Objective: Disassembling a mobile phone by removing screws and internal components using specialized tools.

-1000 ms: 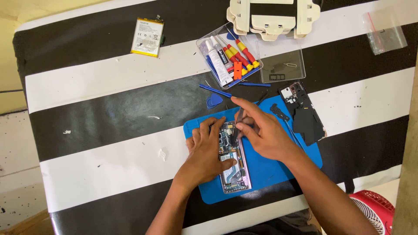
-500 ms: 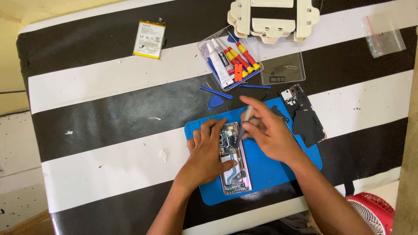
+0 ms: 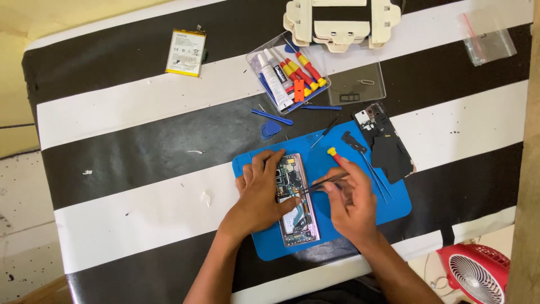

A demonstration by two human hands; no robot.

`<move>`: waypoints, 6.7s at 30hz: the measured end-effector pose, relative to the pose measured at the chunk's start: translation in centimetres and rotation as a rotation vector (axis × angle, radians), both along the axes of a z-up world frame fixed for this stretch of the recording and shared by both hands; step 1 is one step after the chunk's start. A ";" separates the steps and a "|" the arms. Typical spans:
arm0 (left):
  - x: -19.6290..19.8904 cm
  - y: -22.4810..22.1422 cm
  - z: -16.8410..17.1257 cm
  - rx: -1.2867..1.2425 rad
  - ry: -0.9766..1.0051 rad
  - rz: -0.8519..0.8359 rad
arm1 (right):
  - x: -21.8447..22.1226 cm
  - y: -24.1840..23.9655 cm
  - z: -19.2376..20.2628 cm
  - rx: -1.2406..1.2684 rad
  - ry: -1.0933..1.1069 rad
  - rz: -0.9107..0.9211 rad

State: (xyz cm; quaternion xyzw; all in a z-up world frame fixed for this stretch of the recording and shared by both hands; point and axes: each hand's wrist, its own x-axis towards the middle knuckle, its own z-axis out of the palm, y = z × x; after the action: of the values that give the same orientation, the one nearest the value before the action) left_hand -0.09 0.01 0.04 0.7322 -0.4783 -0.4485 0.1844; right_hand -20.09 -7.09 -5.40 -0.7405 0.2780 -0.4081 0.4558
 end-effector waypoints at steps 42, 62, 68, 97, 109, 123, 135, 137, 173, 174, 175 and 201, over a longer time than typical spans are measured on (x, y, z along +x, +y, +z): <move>-1.4 -0.1 -1.3 -0.049 -0.029 0.111 | -1.8 0.2 -2.2 -0.077 -0.230 0.059; -1.4 0.2 -0.6 -0.011 -0.048 0.025 | -1.7 0.4 -2.4 -0.081 -0.163 0.107; -1.4 0.3 -0.5 -0.020 -0.047 0.029 | -1.0 0.0 -2.0 -0.121 -0.229 0.039; -1.4 0.1 -0.2 0.015 -0.050 0.001 | -1.2 0.6 -3.3 -0.090 -0.185 0.052; -1.2 0.7 -2.4 -0.024 -0.074 0.007 | -4.7 3.1 -1.0 0.084 0.111 0.016; -1.2 1.1 -1.6 -0.011 -0.130 -0.124 | -6.6 5.4 -2.9 0.025 -0.022 0.026; -1.4 1.1 -1.6 0.010 -0.140 -0.123 | -4.0 7.7 0.2 -0.271 0.296 -0.246; -1.3 1.1 -1.5 0.006 -0.129 -0.119 | -3.8 6.6 1.0 -0.160 0.262 -0.246; -3.5 0.3 -2.9 -0.032 -0.154 0.140 | -3.7 4.5 -0.1 0.539 -0.063 -0.242; -3.5 0.3 -2.8 -0.024 -0.145 0.144 | -3.8 4.6 -0.3 0.524 -0.068 -0.234; -3.5 0.3 -3.0 -0.024 -0.146 0.144 | -3.8 4.6 -0.4 0.523 -0.069 -0.233; -2.1 0.8 -2.6 -0.070 -0.142 0.057 | -4.0 4.3 -0.1 0.625 -0.110 -0.254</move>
State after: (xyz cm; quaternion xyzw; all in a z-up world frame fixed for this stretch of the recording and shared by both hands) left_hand -2.17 0.82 -2.56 0.7686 -0.4843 -0.3732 0.1882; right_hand -24.09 -2.82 -5.51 -0.5014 0.4547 -0.3958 0.6207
